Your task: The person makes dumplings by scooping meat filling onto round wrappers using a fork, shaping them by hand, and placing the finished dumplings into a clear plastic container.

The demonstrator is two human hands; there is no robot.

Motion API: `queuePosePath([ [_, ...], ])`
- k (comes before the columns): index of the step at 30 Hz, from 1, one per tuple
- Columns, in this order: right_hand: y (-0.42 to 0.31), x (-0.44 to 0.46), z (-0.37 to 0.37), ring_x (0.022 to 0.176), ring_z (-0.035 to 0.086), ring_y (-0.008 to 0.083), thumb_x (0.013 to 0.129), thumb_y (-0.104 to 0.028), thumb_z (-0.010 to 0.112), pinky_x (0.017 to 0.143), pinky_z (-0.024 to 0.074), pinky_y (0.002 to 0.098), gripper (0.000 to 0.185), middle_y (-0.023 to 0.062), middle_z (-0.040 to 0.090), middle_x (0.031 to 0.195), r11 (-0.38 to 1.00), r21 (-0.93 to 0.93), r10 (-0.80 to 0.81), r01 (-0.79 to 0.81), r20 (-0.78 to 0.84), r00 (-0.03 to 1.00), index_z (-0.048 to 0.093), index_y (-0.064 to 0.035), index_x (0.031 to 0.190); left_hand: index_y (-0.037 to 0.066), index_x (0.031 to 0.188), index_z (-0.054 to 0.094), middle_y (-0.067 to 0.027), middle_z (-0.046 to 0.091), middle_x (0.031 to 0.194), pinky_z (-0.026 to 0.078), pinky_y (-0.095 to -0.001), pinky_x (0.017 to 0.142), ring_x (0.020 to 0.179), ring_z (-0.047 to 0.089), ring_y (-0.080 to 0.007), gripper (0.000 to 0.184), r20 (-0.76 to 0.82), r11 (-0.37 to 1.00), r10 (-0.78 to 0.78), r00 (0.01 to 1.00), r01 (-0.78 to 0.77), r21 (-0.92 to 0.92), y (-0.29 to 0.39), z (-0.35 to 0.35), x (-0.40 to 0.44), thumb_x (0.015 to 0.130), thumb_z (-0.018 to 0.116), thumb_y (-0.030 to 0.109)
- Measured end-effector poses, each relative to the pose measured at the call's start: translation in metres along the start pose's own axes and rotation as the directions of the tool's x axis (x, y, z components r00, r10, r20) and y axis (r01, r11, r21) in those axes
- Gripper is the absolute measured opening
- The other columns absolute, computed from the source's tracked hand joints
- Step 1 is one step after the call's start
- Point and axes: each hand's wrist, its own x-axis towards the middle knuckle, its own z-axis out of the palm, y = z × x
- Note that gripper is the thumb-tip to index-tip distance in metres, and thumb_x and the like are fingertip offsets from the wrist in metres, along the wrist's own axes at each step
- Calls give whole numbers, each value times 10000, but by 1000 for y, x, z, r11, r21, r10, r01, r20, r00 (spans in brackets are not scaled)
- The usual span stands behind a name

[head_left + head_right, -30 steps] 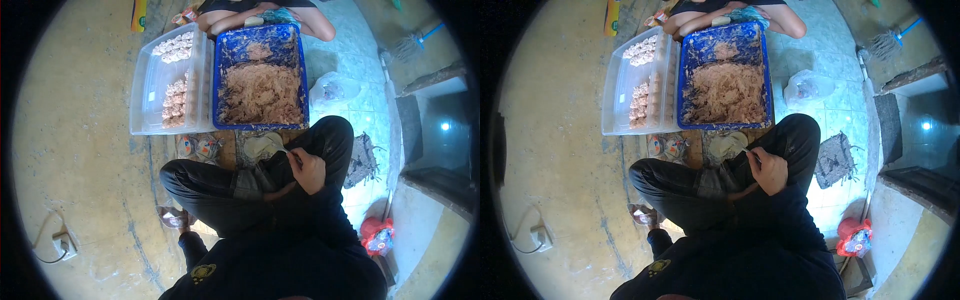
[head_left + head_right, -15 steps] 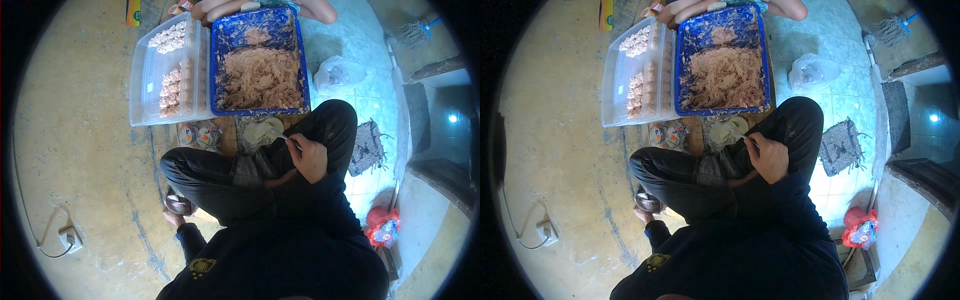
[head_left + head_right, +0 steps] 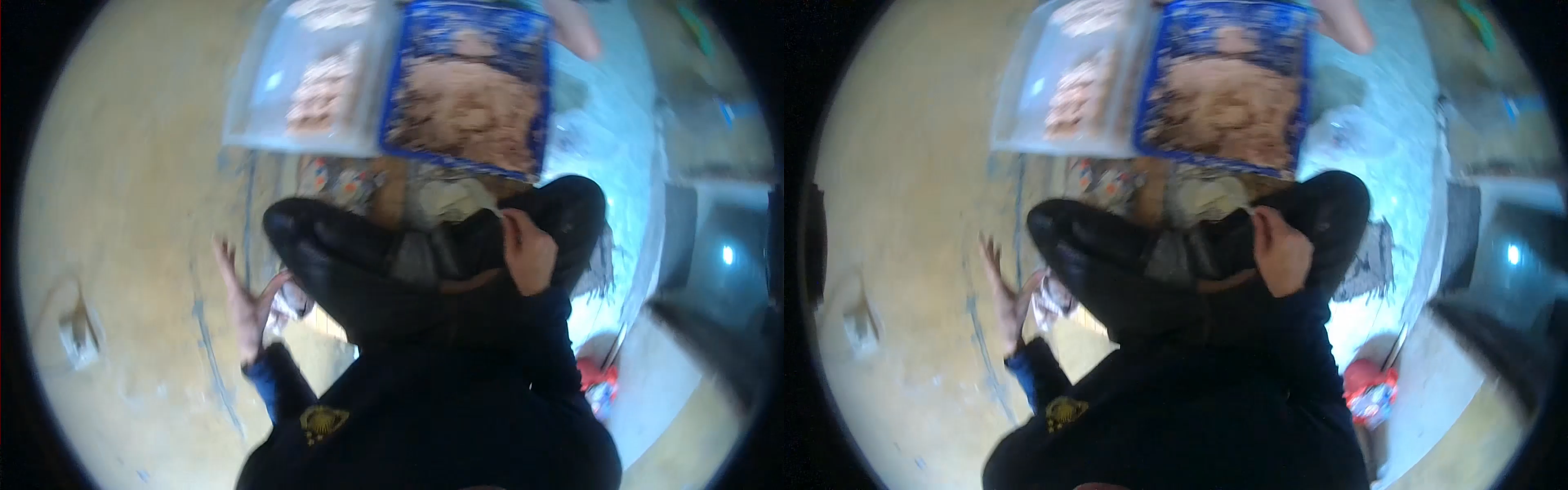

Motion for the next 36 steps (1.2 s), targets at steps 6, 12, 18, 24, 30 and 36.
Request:
queuePosePath([
  [6, 3, -3, 8, 668, 704, 248, 1043, -100, 643, 615, 522, 343, 111, 153, 699, 800, 985, 150, -82, 87, -40, 996, 678, -31, 1124, -22, 1659, 172, -250, 278, 1699, 265, -462, 1269, 1569, 294, -378, 1306, -98, 974, 164, 982, -146, 174, 26, 15, 13, 674, 979, 264],
  [12, -7, -4, 15, 757, 591, 104, 1060, -68, 606, 699, 498, 252, 129, 36, 626, 863, 907, 418, -27, -46, 167, 986, 641, -28, 1177, 15, 1651, 241, -242, 315, 1660, 354, -501, 1220, 1522, 335, -407, 941, -478, 943, -328, 815, 312, -115, -74, 64, -69, 959, 756, 391],
  [18, -126, 1, 66, 820, 713, 216, 932, -129, 777, 725, 565, 351, 324, 135, 710, 955, 768, 633, -349, -97, 540, 766, 680, -53, 1232, -42, 1629, 257, -329, 311, 1636, 201, -553, 1261, 1560, 209, -480, 911, -280, 904, -391, 877, 422, 61, -248, 162, -205, 954, 694, 386],
  [24, -236, -76, 222, 950, 630, 363, 753, -289, 918, 833, 518, 438, 506, 157, 617, 1006, 416, 883, -702, 219, 158, 694, 663, -37, 1111, -4, 1598, 335, -275, 396, 1598, 293, -555, 1221, 1500, 331, -451, 854, -178, 628, -706, 686, 490, -605, -205, 36, -188, 973, 602, 512],
  [30, -302, -174, 247, 1197, 618, 418, 630, -570, 942, 973, 517, 516, 947, 243, 623, 1259, 710, 704, -544, -6, 554, 630, 602, -59, 1352, 34, 1568, 413, -221, 481, 1560, 386, -556, 1181, 1439, 454, -421, 840, 7, 122, -761, 649, 153, -981, -131, 7, -208, 992, 510, 639],
  [36, -286, -189, 293, 903, 727, 412, 755, -470, 872, 777, 564, 476, 663, 191, 721, 866, 751, 588, -353, -300, 743, 569, 610, -53, 1198, 56, 1563, 442, -167, 542, 1535, 404, -562, 1188, 1439, 497, -371, 856, 85, -31, -764, 639, 96, -995, -58, 34, -183, 1040, 342, 726],
])
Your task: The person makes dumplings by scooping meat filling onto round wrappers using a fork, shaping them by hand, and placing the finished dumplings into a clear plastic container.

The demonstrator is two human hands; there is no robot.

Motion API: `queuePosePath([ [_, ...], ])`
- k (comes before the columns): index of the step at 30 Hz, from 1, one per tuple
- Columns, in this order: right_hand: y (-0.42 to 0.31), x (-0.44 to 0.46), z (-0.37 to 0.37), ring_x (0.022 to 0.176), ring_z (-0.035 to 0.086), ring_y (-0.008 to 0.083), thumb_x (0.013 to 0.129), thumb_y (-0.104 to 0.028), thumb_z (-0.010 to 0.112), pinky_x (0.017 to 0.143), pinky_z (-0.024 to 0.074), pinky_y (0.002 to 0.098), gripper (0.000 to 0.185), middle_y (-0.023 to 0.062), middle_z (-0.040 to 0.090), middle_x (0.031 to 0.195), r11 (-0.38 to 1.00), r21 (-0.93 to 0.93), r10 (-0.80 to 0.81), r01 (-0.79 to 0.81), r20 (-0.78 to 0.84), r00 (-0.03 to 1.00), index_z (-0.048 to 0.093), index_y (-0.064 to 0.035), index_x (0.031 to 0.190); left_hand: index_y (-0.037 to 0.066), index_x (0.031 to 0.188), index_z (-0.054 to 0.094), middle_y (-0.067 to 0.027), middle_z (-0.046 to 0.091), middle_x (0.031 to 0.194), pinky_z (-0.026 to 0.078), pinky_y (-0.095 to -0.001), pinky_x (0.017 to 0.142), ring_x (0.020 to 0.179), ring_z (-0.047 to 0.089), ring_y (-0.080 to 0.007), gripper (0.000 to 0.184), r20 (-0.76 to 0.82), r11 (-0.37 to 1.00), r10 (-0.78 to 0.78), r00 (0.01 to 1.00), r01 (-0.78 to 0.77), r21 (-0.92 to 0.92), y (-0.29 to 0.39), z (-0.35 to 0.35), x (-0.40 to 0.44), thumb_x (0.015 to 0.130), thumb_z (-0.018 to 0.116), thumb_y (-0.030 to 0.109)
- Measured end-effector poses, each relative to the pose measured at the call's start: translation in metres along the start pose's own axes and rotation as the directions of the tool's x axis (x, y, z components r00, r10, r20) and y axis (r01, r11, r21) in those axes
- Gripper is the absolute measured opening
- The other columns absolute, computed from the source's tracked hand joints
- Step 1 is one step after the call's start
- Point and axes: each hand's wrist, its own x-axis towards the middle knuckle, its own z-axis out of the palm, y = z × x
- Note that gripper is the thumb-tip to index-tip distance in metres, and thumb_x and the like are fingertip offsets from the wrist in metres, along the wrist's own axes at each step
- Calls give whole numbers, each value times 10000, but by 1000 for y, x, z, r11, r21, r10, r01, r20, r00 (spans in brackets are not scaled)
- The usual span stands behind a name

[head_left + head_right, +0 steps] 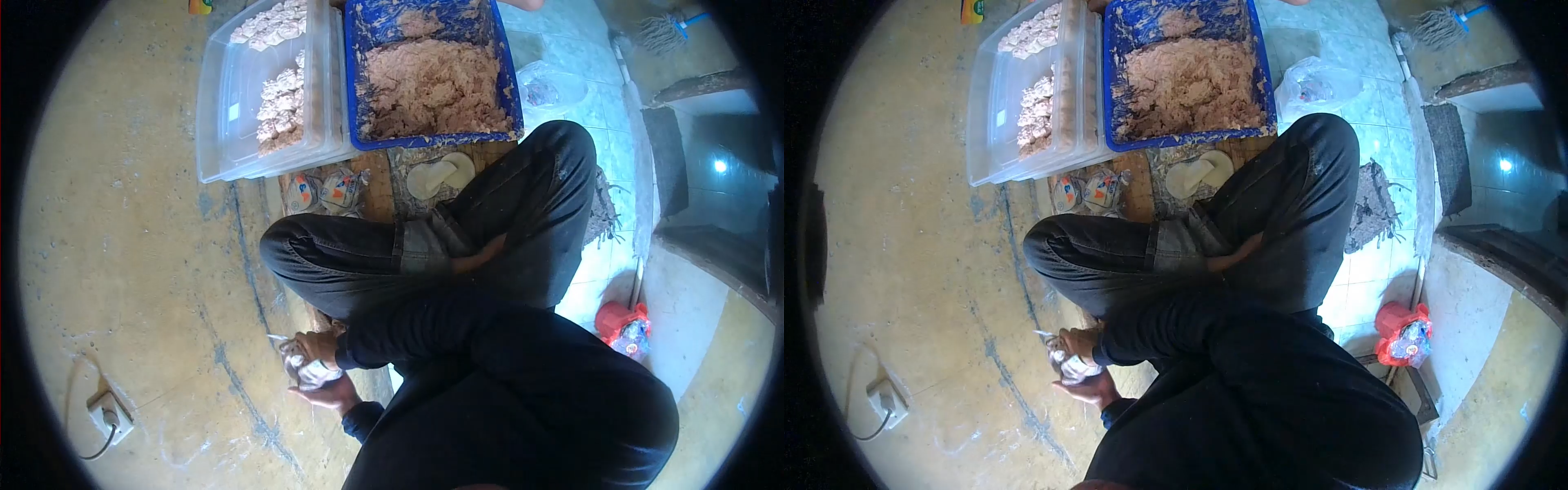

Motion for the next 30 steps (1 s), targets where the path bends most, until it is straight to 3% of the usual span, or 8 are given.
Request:
queuePosePath([
  [8, 30, 46, -7, 787, 703, 359, 847, -400, 811, 671, 489, 461, 455, 144, 679, 826, 968, 56, -202, 243, -397, 895, 561, -79, 1052, 129, 1698, 135, -108, 219, 1746, 51, -527, 1285, 1600, 205, -311, 805, 413, 907, -33, 910, -146, 394, -35, -33, -35, 1084, 499, 502],
  [12, 41, 65, 10, 755, 694, 313, 817, -387, 825, 659, 478, 452, 436, 117, 683, 820, 963, 270, 49, 1, -179, 983, 589, -90, 1032, 88, 1689, 124, -139, 227, 1726, 243, -484, 1232, 1598, 186, -281, 1057, 109, 483, -98, 989, -49, 874, -21, -38, -39, 901, 824, 170],
  [13, 38, 44, -7, 739, 683, 275, 807, -362, 819, 658, 470, 450, 388, 105, 675, 799, 952, 222, -191, 212, -114, 975, 616, -105, 1015, 67, 1674, 105, -123, 197, 1728, 332, -468, 1194, 1593, 185, -336, 1133, -262, 491, -184, 947, 320, 810, -11, -36, -40, 846, 874, 143],
  [14, 1, 22, -26, 768, 696, 284, 808, -356, 811, 687, 492, 441, 343, 108, 693, 807, 997, 79, -1, -2, 32, 999, 648, -111, 984, 35, 1585, 355, -117, 407, 1631, 401, -464, 1158, 1514, 377, -299, 858, -120, 602, -130, 984, 174, 779, -14, -59, -29, 883, 835, 146],
  [17, 51, 25, 14, 890, 739, 325, 800, -343, 828, 765, 535, 413, 352, 148, 760, 923, 972, 87, -235, 220, 229, 945, 706, -80, 999, 37, 1254, 701, -65, 733, 1228, 457, -438, 1138, 1193, 661, -183, 317, 155, 749, -447, 881, 273, 604, 20, -37, -2, 943, 733, 92],
  [24, 40, 24, -6, 919, 740, 339, 798, -346, 833, 792, 544, 419, 402, 156, 767, 964, 936, 292, -322, 196, 484, 814, 707, -74, 1066, 67, 1564, 439, -90, 533, 1549, 408, -396, 1205, 1381, 535, -239, 607, 330, 770, -526, 784, 274, 577, 60, -172, 77, 1023, 684, 189],
  [29, 33, 27, -5, 939, 741, 349, 797, -349, 836, 812, 550, 424, 441, 161, 772, 993, 926, 328, -341, 190, 504, 793, 708, -69, 1114, 35, 1468, 562, -143, 597, 1489, 426, -486, 1177, 1353, 571, -300, 563, 149, 517, -154, 977, -49, 855, 90, -178, 84, 1031, 631, 383],
  [30, 30, 26, -7, 943, 742, 351, 797, -349, 837, 816, 551, 425, 449, 162, 773, 999, 932, 299, -328, 205, 450, 831, 708, -69, 1123, 61, 1481, 559, -136, 599, 1490, 437, -481, 1171, 1346, 577, -305, 567, 116, 637, -123, 986, -11, 771, 82, -160, 78, 1023, 644, 386],
])
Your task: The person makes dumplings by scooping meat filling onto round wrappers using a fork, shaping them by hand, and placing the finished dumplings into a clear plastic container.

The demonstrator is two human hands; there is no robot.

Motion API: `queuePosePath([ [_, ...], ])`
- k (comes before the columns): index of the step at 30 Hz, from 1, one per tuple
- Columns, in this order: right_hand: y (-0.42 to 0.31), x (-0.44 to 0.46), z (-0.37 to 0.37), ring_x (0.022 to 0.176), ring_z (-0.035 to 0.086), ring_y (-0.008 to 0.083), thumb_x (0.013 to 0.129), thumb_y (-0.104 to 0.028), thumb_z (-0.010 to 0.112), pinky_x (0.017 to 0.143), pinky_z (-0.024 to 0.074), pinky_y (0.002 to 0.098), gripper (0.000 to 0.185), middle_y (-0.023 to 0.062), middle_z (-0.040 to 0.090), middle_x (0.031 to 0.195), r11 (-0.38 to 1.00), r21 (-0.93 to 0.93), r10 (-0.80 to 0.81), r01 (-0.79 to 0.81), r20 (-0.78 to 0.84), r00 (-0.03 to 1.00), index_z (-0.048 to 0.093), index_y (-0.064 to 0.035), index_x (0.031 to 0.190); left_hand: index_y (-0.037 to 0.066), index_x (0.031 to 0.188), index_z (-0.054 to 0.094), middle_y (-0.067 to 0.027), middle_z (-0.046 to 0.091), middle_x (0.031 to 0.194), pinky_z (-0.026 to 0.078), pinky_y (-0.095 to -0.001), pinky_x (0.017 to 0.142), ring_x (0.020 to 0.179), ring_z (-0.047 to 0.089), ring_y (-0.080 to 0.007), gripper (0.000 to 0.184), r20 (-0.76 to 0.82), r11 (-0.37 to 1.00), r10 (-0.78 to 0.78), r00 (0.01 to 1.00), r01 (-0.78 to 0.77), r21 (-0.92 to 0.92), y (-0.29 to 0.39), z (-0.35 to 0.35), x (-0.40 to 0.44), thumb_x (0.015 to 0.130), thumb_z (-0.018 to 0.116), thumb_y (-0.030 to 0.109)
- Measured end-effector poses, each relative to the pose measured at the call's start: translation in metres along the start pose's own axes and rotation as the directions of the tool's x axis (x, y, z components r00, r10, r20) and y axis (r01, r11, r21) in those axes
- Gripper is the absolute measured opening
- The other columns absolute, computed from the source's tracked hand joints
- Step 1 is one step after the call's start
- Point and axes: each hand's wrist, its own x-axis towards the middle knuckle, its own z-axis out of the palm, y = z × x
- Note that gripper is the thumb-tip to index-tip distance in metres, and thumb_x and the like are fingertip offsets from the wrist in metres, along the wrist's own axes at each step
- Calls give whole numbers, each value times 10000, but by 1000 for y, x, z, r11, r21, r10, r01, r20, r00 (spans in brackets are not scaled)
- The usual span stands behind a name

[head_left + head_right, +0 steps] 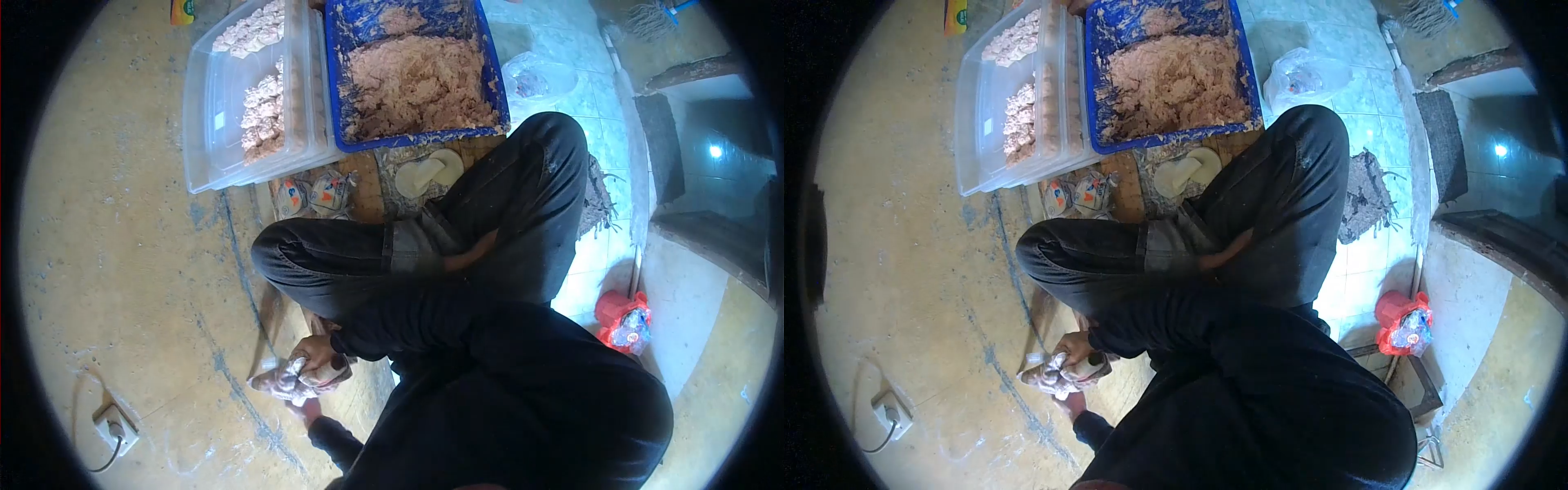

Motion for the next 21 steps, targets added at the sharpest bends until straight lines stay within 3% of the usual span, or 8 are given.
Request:
queuePosePath([
  [1, -7, -6, 0, 933, 739, 359, 800, -355, 837, 832, 556, 429, 487, 159, 775, 1016, 996, -86, -8, -10, -200, 980, 698, -69, 1170, 87, 1494, 556, -129, 600, 1492, 448, -476, 1165, 1340, 584, -309, 574, -45, 989, -6, 999, -1, -151, 14, 25, -4, 1016, 656, 389],
  [2, -1, -7, 3, 965, 708, 358, 807, -359, 834, 866, 558, 442, 579, 167, 730, 1116, 971, -223, 38, -85, -207, 978, 649, -69, 1273, 96, 1489, 561, -117, 608, 1483, 458, -474, 1155, 1332, 588, -304, 572, 64, 595, -104, 993, 114, -795, 14, 45, -6, 1028, 637, 426],
  [3, -3, -12, 7, 995, 685, 360, 812, -371, 838, 874, 552, 444, 613, 172, 688, 1154, 940, -340, -78, -16, -260, 963, 627, -58, 1296, 113, 1469, 583, -102, 617, 1471, 487, -461, 1121, 1319, 591, -290, 598, 3, 618, -109, 994, 70, -783, 25, 78, -10, 1034, 601, 524],
  [6, -48, -29, -3, 1052, 644, 368, 830, -387, 840, 882, 543, 439, 649, 182, 613, 1206, 875, -484, -261, 20, -437, 861, 599, -38, 1321, 78, 1565, 439, -86, 542, 1512, 488, -410, 1109, 1327, 567, -243, 741, -42, 925, 60, 997, -71, -372, 0, 99, -4, 950, 744, 360],
  [11, -161, -81, -83, 940, 696, 363, 900, -347, 797, 798, 558, 452, 410, 168, 681, 1052, 850, -511, -465, 127, -617, 635, 677, -25, 1124, 10, 1551, 384, -128, 530, 1468, 488, -409, 1086, 1279, 575, -238, 942, 24, 943, 332, 943, -332, 9, -22, 128, 13, 773, 886, 183],
  [15, -181, -182, -198, 841, 719, 393, 891, -327, 726, 707, 546, 548, 264, 193, 718, 849, 513, -568, 47, -644, -730, 682, 737, -64, 878, 8, 1588, 363, -135, 506, 1515, 454, -441, 1131, 1359, 533, -294, 612, -286, 951, -146, 947, 56, -303, -22, 151, 52, 1057, 551, 247],
  [17, -136, -235, -243, 789, 715, 409, 904, -316, 724, 706, 558, 553, 275, 201, 725, 833, 189, -622, -57, -760, -780, 624, 744, -45, 861, 104, 1657, 296, -167, 418, 1626, 398, -476, 1189, 1489, 423, -321, 586, -64, 990, 83, 994, -89, -110, -34, 161, 57, 1107, 472, 204],
  [21, -140, -267, -278, 822, 723, 402, 908, -326, 749, 747, 578, 543, 301, 191, 732, 856, 127, -444, 18, -887, -893, 450, 746, -25, 906, 41, 1662, 235, -232, 377, 1646, 375, -479, 1191, 1493, 402, -386, 681, 218, 877, 251, 943, -317, 362, -40, 162, 86, 1070, 515, 227],
])
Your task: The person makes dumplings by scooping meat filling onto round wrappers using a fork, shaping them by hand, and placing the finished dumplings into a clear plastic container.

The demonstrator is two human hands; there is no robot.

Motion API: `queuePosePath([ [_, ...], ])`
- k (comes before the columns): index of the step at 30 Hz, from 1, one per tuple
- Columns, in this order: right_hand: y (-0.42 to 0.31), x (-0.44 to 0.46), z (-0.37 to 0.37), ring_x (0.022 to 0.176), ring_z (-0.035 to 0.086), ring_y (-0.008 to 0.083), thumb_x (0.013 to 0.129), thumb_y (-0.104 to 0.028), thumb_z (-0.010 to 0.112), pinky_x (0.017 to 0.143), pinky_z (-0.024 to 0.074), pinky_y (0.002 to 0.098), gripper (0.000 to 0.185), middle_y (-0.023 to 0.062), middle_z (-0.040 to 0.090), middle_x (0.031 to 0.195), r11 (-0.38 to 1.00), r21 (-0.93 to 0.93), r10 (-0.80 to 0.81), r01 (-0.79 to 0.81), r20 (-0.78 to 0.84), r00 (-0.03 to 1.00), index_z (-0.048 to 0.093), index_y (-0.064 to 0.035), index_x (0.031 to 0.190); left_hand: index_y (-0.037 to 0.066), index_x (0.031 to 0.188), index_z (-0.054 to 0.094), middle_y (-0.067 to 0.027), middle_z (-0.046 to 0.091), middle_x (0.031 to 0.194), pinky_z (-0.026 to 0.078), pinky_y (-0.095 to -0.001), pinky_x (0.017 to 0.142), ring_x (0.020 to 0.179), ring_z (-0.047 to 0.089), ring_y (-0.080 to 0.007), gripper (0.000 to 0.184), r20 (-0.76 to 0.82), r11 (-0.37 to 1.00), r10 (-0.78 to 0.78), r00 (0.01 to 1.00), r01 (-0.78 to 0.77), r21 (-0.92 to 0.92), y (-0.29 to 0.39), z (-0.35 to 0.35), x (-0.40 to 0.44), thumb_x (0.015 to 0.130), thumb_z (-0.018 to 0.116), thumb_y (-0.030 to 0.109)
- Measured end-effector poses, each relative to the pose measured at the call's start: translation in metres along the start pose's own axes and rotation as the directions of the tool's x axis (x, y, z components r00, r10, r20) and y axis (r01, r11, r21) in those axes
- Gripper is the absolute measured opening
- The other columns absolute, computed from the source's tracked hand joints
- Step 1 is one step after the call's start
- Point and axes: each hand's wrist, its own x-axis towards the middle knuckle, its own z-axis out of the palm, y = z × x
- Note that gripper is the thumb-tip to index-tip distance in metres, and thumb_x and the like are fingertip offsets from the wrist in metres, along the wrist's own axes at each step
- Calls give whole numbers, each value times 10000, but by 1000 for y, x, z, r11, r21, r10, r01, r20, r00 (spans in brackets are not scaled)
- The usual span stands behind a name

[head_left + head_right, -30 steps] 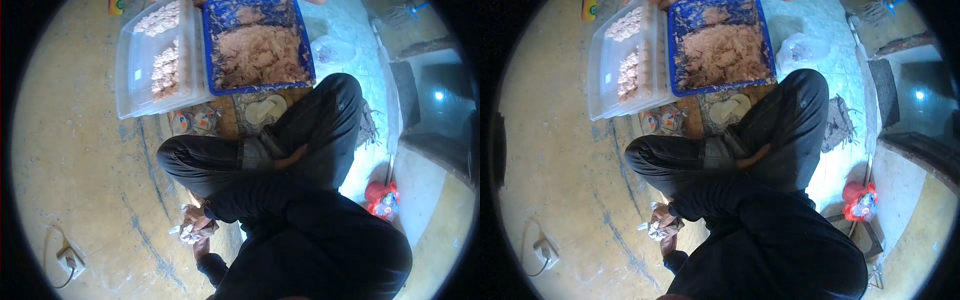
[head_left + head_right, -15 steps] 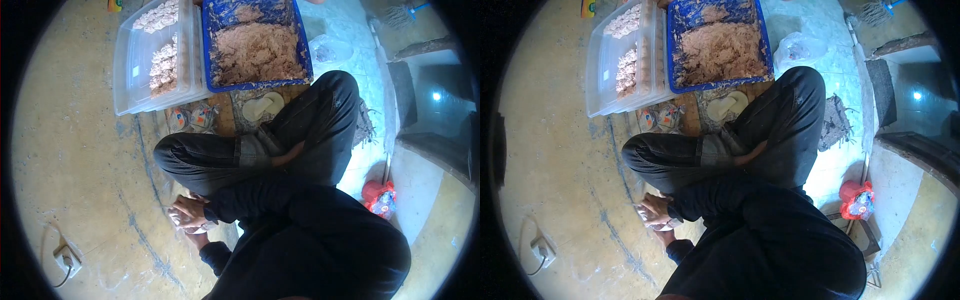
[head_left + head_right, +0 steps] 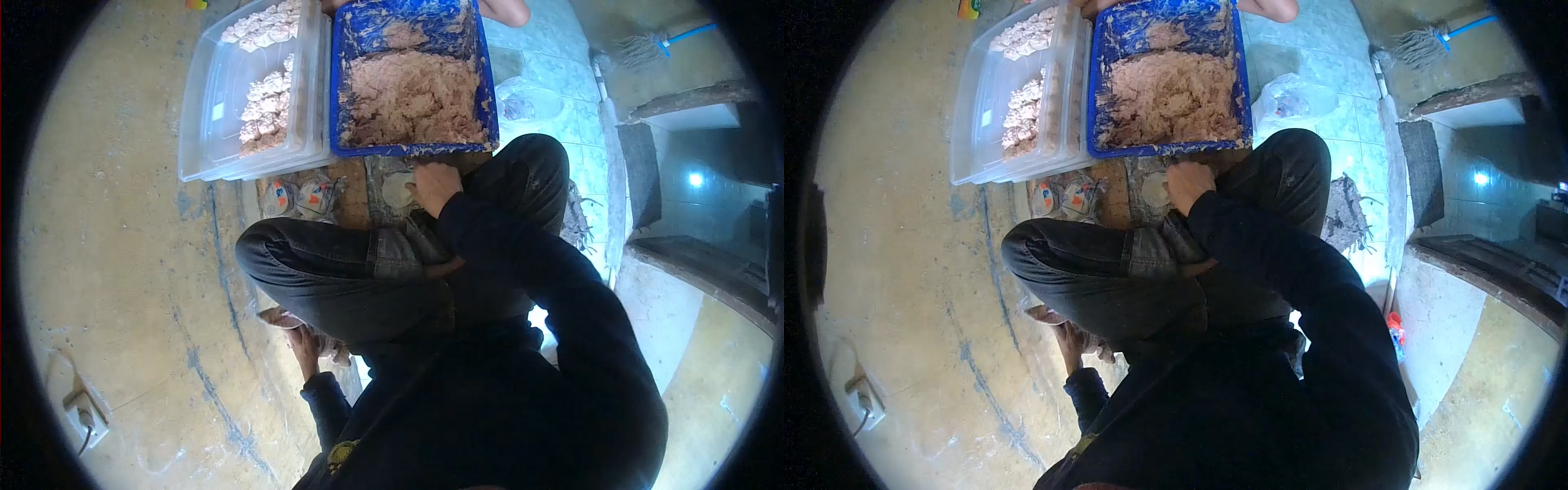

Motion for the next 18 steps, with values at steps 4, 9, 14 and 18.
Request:
queuePosePath([
  [4, 20, 15, 23, 812, 725, 402, 918, -324, 758, 760, 582, 538, 306, 200, 731, 843, 991, -31, 130, -129, 57, 990, 743, -20, 895, 87, 1691, 92, -282, 349, 1655, 345, -542, 1213, 1524, 344, -476, 995, 6, 759, 17, 1000, -17, 650, 100, -37, 1, 940, 714, 287],
  [9, 17, 4, 21, 711, 710, 398, 960, -190, 702, 667, 589, 563, 210, 225, 715, 814, 996, 1, 91, -91, -79, 993, 747, -29, 834, 28, 1427, 606, -219, 586, 1473, 530, -454, 1052, 1290, 631, -366, 434, -170, 888, 403, 899, -340, 309, 239, -43, 9, 1010, 629, 144],
  [14, -23, -55, -45, 803, 734, 361, 917, -251, 752, 713, 582, 468, 173, 143, 747, 851, 999, 6, 34, -33, -115, 993, 788, -89, 964, -49, 1534, 439, -233, 540, 1500, 448, -466, 1146, 1319, 591, -350, 687, 373, 698, 147, 916, 171, -695, 311, 63, 7, 1111, 442, 492],
  [18, -38, -90, -71, 801, 712, 379, 956, -273, 701, 696, 559, 471, 209, 144, 717, 826, 902, 364, -89, 233, -372, 924, 733, -68, 938, -27, 1551, 402, -228, 548, 1482, 423, -483, 1173, 1348, 567, -357, 743, 781, 255, 45, 623, 749, -612, 322, 140, 41, 1102, 431, 564],
])
